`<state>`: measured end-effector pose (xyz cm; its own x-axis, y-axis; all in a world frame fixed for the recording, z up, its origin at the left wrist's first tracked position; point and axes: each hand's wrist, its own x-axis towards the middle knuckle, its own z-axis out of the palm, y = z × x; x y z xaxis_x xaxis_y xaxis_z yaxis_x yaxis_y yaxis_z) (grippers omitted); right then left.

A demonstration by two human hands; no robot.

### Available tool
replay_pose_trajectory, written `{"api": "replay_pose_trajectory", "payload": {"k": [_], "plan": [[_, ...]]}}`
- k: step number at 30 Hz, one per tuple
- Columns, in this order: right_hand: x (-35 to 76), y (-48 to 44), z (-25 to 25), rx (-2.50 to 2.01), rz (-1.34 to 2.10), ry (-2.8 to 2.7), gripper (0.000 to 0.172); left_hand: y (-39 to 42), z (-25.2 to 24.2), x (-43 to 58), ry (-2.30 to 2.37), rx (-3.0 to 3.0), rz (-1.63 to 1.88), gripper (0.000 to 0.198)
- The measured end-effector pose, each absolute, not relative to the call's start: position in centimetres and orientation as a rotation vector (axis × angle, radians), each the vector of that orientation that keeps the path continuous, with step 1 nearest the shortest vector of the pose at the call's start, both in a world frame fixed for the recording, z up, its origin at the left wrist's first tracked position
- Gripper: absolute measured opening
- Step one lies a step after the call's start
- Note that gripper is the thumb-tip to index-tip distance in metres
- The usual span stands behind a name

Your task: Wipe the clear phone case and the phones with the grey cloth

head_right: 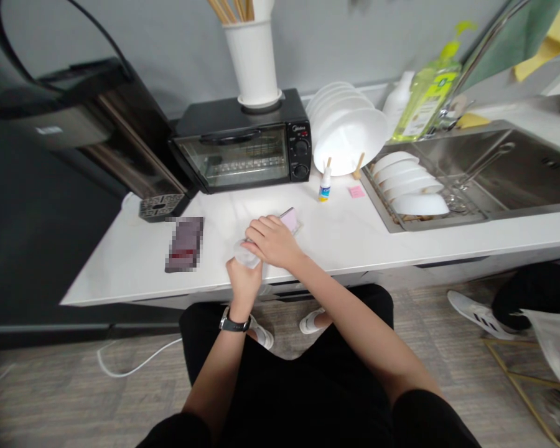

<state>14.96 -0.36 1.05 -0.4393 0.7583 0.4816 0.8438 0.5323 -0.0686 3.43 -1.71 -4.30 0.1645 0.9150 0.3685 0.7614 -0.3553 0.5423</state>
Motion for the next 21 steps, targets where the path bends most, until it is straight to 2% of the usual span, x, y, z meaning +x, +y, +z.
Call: {"api": "replay_pose_trajectory", "payload": {"k": [4, 8, 13, 18, 21], "plan": [[17.0, 0.3, 0.1, -1.395, -0.207, -2.267, 0.027, -1.7, -4.3, 3.5, 1.665, 2.217, 0.94, 0.02], [17.8, 0.1, -0.1, -1.645, -0.233, -1.982, 0.028, -1.8, -3.9, 3.5, 1.648, 2.248, 0.898, 0.03], [17.1, -1.2, 0.2, -1.369, -0.121, -2.285, 0.027, -2.0, -3.3, 3.4, 1.586, 2.311, 0.809, 0.024], [18.4, -1.9, 0.3, -1.635, -0.112, -2.0, 0.026, -2.3, -3.1, 3.4, 1.495, 2.356, 0.771, 0.029], [17.6, -2.9, 0.7, -1.514, -0.06, -2.06, 0.025, -2.2, -3.1, 3.3, 1.444, 2.406, 0.74, 0.025]]}}
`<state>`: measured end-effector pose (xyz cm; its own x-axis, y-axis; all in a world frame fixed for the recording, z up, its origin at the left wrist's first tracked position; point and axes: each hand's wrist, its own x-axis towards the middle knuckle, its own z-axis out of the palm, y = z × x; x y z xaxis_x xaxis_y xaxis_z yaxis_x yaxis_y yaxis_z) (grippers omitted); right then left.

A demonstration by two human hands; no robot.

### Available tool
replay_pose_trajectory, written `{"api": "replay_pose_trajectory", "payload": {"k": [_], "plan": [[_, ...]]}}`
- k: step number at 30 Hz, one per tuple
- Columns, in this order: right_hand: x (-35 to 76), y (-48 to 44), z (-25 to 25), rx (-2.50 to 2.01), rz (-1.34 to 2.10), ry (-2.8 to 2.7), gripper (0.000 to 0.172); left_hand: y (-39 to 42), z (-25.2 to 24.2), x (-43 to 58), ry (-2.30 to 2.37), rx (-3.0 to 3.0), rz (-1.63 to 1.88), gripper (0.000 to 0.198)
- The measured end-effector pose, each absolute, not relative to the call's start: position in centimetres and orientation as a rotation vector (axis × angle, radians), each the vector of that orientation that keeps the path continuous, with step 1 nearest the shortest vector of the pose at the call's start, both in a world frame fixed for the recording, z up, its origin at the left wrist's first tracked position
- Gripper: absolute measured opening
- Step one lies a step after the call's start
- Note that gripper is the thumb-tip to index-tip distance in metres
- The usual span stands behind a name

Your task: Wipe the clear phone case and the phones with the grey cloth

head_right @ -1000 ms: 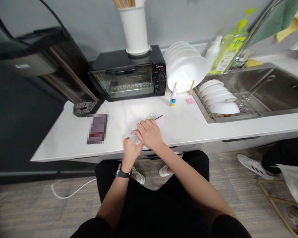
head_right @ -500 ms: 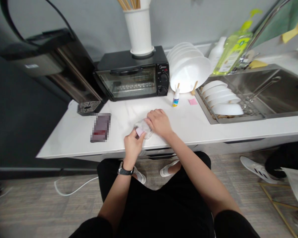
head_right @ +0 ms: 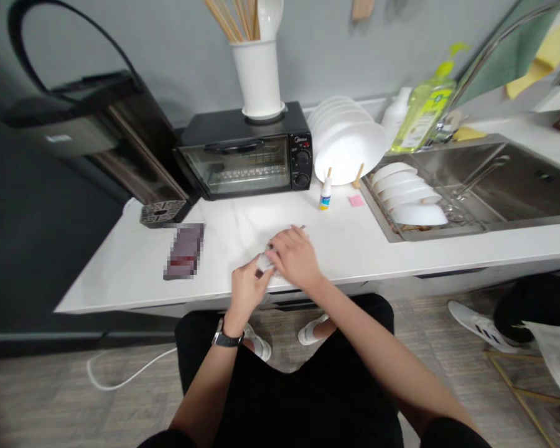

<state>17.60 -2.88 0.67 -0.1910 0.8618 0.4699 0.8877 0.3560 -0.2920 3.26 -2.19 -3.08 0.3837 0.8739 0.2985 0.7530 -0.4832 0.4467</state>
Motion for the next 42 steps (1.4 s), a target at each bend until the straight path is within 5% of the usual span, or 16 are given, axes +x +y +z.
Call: {"api": "replay_pose_trajectory", "payload": {"k": [12, 22, 27, 32, 38, 42], "plan": [[18.7, -1.8, -1.3, -1.645, 0.013, -1.495, 0.028, -2.8, -2.0, 3.8, 1.426, 2.307, 0.935, 0.024], [19.2, -3.2, 0.5, -1.285, -0.206, -2.147, 0.022, -3.1, -2.0, 3.0, 1.304, 2.429, 1.066, 0.015], [20.0, -4.0, 0.6, -1.541, -0.253, -1.777, 0.027, -3.7, -1.3, 2.9, 1.171, 2.403, 1.167, 0.032], [18.6, -5.0, 0.6, -1.369, -0.249, -2.081, 0.02, -4.3, -1.5, 3.2, 1.205, 2.342, 1.225, 0.022], [19.0, -4.4, 0.8, -1.595, -0.241, -1.716, 0.025, -4.9, -1.0, 3.4, 1.276, 2.181, 1.13, 0.022], [17.6, -4.8, 0.9, -1.388, -0.203, -2.08, 0.019, -5.2, -0.7, 3.9, 1.314, 2.178, 1.028, 0.013]]}}
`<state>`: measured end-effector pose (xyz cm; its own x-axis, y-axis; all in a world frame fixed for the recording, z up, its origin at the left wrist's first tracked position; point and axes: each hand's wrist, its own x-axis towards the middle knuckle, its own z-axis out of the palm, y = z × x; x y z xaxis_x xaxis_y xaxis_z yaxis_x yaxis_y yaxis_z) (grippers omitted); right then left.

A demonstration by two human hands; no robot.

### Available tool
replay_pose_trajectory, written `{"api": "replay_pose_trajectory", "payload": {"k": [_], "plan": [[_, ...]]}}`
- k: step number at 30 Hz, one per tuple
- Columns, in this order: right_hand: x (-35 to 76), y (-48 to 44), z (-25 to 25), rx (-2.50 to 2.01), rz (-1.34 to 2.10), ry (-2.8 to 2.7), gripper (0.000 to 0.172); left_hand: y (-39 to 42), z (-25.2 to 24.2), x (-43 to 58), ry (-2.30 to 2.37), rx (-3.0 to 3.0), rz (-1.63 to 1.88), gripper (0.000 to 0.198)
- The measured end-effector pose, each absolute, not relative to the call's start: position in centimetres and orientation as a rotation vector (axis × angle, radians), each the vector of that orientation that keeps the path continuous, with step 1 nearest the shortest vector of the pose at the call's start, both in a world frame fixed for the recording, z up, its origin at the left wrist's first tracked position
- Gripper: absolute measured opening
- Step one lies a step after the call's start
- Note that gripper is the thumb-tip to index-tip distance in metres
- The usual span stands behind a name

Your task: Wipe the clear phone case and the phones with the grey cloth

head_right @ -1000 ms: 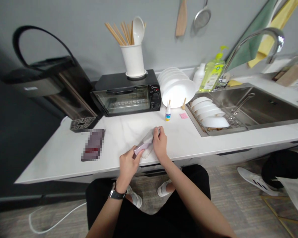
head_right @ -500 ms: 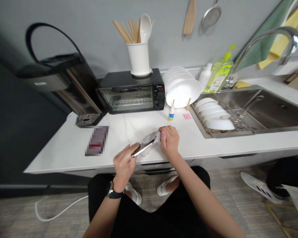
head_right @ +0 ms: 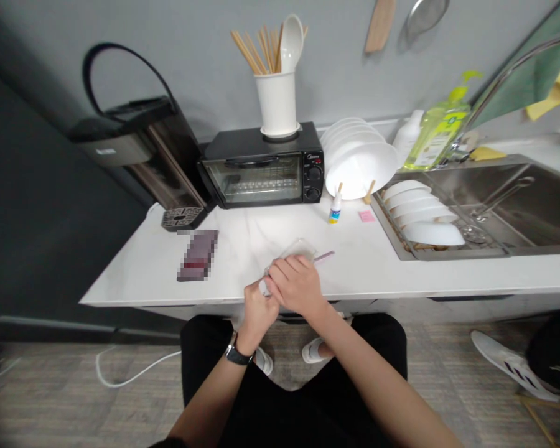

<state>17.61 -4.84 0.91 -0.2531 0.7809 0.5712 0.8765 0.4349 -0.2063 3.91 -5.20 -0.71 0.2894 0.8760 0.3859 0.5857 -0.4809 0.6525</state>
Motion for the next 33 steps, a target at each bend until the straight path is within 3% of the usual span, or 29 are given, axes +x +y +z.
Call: {"api": "replay_pose_trajectory", "payload": {"k": [6, 11, 20, 27, 33], "plan": [[18.1, -5.0, 1.1, -1.554, -0.185, -1.836, 0.025, -5.6, -0.7, 3.8, 1.36, 2.104, 1.083, 0.017], [17.1, -5.1, 1.0, -1.348, -0.128, -2.101, 0.02, -5.8, -1.4, 3.9, 1.423, 2.11, 1.078, 0.016], [16.4, -4.5, 0.2, -1.42, 0.303, -0.922, 0.028, -5.9, -1.0, 5.3, 1.382, 1.553, 1.262, 0.02], [17.6, -4.8, 2.5, -1.255, 0.67, -1.065, 0.02, -4.5, -1.3, 5.2, 1.052, 1.257, 1.192, 0.035], [20.0, -4.5, 1.7, -1.256, 0.746, -1.072, 0.026, -3.7, -0.3, 4.5, 1.039, 1.38, 1.116, 0.034]]}}
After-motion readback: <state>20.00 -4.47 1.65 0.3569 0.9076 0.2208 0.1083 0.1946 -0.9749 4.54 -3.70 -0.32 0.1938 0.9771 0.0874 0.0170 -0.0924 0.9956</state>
